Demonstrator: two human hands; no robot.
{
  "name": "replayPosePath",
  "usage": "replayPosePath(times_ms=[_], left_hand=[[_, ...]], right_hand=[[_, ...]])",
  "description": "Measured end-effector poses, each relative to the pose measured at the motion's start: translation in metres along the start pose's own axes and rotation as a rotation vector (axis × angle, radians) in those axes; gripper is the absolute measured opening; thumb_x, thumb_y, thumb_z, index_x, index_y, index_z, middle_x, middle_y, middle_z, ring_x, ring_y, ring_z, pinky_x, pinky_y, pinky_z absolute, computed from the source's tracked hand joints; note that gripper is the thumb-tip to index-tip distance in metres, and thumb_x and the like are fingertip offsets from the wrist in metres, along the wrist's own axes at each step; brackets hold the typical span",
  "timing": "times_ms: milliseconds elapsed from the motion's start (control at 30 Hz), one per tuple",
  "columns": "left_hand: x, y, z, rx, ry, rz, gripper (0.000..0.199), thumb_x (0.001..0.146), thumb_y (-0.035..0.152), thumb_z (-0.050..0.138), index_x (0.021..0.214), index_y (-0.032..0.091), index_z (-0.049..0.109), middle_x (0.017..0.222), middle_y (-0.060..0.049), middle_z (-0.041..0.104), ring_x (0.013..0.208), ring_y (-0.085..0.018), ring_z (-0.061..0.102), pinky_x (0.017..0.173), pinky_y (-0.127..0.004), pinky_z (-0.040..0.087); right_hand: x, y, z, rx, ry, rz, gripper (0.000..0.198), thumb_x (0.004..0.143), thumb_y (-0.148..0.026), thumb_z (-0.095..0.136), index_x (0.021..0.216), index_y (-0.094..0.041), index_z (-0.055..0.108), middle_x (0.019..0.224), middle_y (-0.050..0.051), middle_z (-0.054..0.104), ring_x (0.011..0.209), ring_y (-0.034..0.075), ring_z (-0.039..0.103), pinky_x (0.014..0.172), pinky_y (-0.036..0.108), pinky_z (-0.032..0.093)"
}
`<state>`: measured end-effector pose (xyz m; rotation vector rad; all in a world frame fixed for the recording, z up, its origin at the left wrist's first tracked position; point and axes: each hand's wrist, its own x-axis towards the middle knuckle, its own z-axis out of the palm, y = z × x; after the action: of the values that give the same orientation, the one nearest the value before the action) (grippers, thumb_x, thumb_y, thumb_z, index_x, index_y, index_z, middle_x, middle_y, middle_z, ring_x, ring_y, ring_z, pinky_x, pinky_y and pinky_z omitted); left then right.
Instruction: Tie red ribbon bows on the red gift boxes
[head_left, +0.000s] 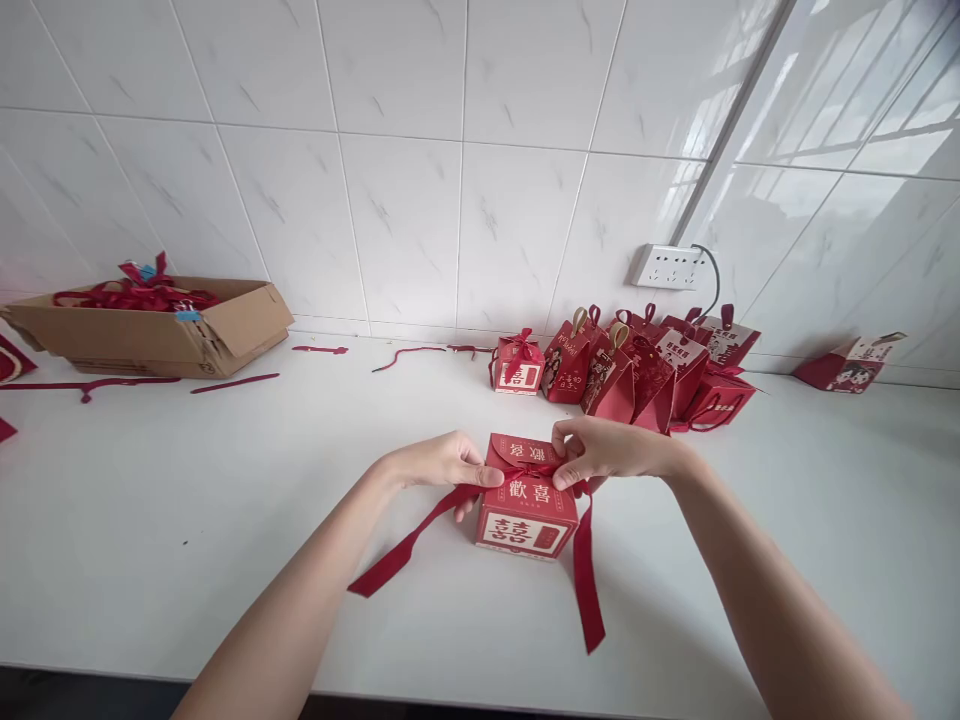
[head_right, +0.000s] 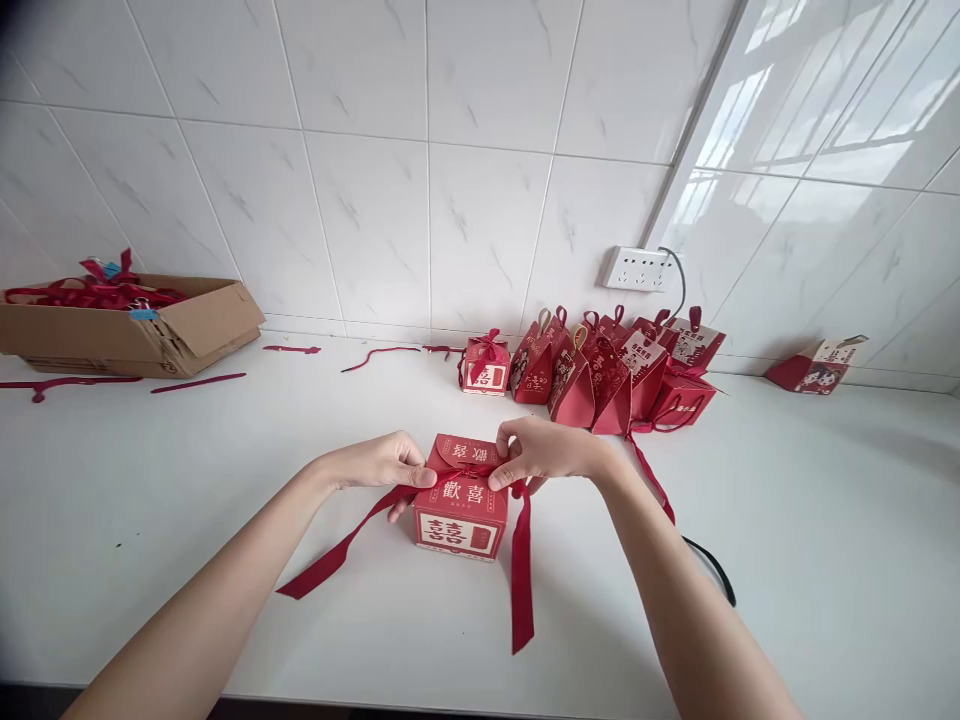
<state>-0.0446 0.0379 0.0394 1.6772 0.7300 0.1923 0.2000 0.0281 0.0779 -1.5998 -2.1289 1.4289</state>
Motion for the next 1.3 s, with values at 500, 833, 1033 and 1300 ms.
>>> replayPosePath(times_ms=[500, 833, 1033, 1300], left_hand=[[0.006, -0.007, 0.001, 0.019, -0.063, 0.072, 0.045, 0.075, 0.052, 0.063, 0.049, 0.017, 0.053, 0.049, 0.002, 0.046, 0.048, -0.008, 0.036, 0.051, -0.025, 0.032], [0.008, 0.002, 0.016, -0.030, -0.114, 0.064, 0.039, 0.074, 0.040, 0.066, 0.046, 0.018, 0.051, 0.049, 0.001, 0.052, 0.049, -0.010, 0.045, 0.051, -0.025, 0.037], [0.001, 0.010, 0.017, -0.140, -0.178, 0.067, 0.035, 0.076, 0.036, 0.065, 0.050, 0.017, 0.050, 0.062, -0.005, 0.070, 0.062, -0.017, 0.065, 0.061, -0.029, 0.049], [-0.001, 0.003, 0.002, -0.200, -0.128, 0.085, 0.029, 0.079, 0.032, 0.060, 0.056, 0.017, 0.051, 0.060, -0.007, 0.070, 0.061, -0.019, 0.067, 0.064, -0.032, 0.050]], right_hand=[[-0.024, 0.049, 0.013, 0.319, -0.004, -0.123, 0.052, 0.065, -0.052, 0.074, 0.063, -0.020, 0.033, 0.048, -0.012, 0.030, 0.037, 0.001, 0.020, 0.031, 0.015, 0.013], [-0.021, 0.053, 0.014, 0.196, 0.139, -0.149, 0.043, 0.068, -0.053, 0.070, 0.056, -0.016, 0.052, 0.045, -0.007, 0.037, 0.040, 0.004, 0.027, 0.038, 0.020, 0.019], [-0.014, 0.049, 0.018, 0.443, 0.175, -0.173, 0.041, 0.070, -0.054, 0.068, 0.064, -0.016, 0.054, 0.066, 0.000, 0.056, 0.060, 0.011, 0.055, 0.050, 0.021, 0.048], [-0.025, 0.053, 0.015, 0.567, 0.045, -0.183, 0.046, 0.074, -0.050, 0.067, 0.056, -0.017, 0.040, 0.044, -0.010, 0.037, 0.032, 0.001, 0.031, 0.031, 0.015, 0.021]])
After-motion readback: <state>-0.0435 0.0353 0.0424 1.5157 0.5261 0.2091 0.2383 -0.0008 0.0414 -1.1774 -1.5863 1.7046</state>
